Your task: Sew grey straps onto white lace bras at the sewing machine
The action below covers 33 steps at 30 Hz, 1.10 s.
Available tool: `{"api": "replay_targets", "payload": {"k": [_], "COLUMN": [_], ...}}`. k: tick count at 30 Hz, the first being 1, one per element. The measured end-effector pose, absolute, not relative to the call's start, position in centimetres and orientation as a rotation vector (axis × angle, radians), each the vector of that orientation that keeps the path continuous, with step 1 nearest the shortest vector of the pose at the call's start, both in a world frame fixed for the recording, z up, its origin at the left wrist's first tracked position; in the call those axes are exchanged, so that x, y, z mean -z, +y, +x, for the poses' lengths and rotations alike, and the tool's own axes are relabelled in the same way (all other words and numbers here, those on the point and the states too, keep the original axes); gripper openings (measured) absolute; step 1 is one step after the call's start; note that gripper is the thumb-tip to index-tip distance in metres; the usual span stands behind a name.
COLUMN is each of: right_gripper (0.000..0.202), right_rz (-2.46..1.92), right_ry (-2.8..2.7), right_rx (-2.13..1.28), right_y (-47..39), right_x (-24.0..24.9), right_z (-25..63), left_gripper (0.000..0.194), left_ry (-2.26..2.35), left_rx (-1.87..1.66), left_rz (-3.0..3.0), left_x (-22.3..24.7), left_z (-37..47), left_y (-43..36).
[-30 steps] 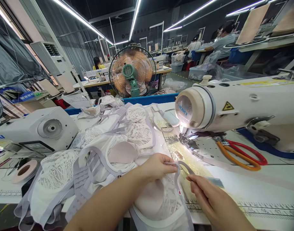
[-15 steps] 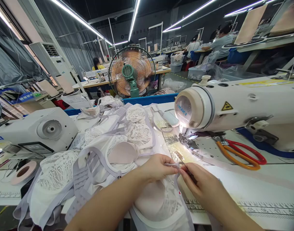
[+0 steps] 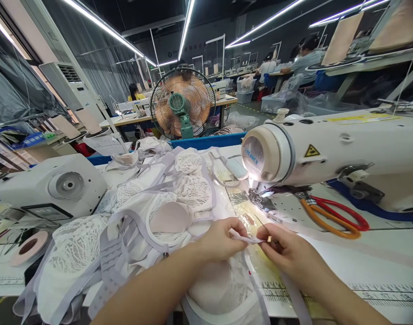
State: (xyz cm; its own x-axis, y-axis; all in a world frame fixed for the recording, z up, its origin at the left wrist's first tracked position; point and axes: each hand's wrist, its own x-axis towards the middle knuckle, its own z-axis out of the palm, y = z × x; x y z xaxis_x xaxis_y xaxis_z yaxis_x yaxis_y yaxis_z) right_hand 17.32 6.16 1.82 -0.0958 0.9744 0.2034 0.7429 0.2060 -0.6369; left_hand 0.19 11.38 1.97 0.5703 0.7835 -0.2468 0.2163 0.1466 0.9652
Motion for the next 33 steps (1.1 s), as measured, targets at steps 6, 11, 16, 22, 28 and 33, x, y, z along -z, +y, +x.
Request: {"api": "replay_targets", "payload": {"k": [6,11,16,22,28,33], "right_gripper": [0.008,0.005,0.009,0.012,0.034,0.034], "right_rz": [-1.481,-1.385,-1.438,-1.507,-1.631,-1.571], "right_ry": [-1.806,-1.848,-1.862,-1.817,-1.727,-2.065], "right_rx": [-0.187,0.022,-0.003,-0.186,-0.311,-0.470], "right_y": [5.3,5.2,5.1,4.6,2.8,1.6], "right_x": [-0.5,0.5,1.0,0.7,-0.9,-0.8], "right_z": [16.7,16.5,16.7,16.4,18.0,18.7], "left_gripper": [0.015,0.032,0.033,0.013,0.013,0.013], "left_ry": [0.758,0.763,0.815,0.798,0.845,0.864], "left_rx": [-0.442,-0.362,-0.400,-0.356,-0.352,-0.353], "left_rz": [1.197,1.207,1.164,1.249,1.277,1.308], "left_x": [-2.9,-2.6,-2.3,-1.9,-1.5,-1.2], "left_z": [0.0,-0.1,0.0,0.2,0.2,0.3], "left_y": [11.6,11.7,11.4,11.3,11.4,11.3]}}
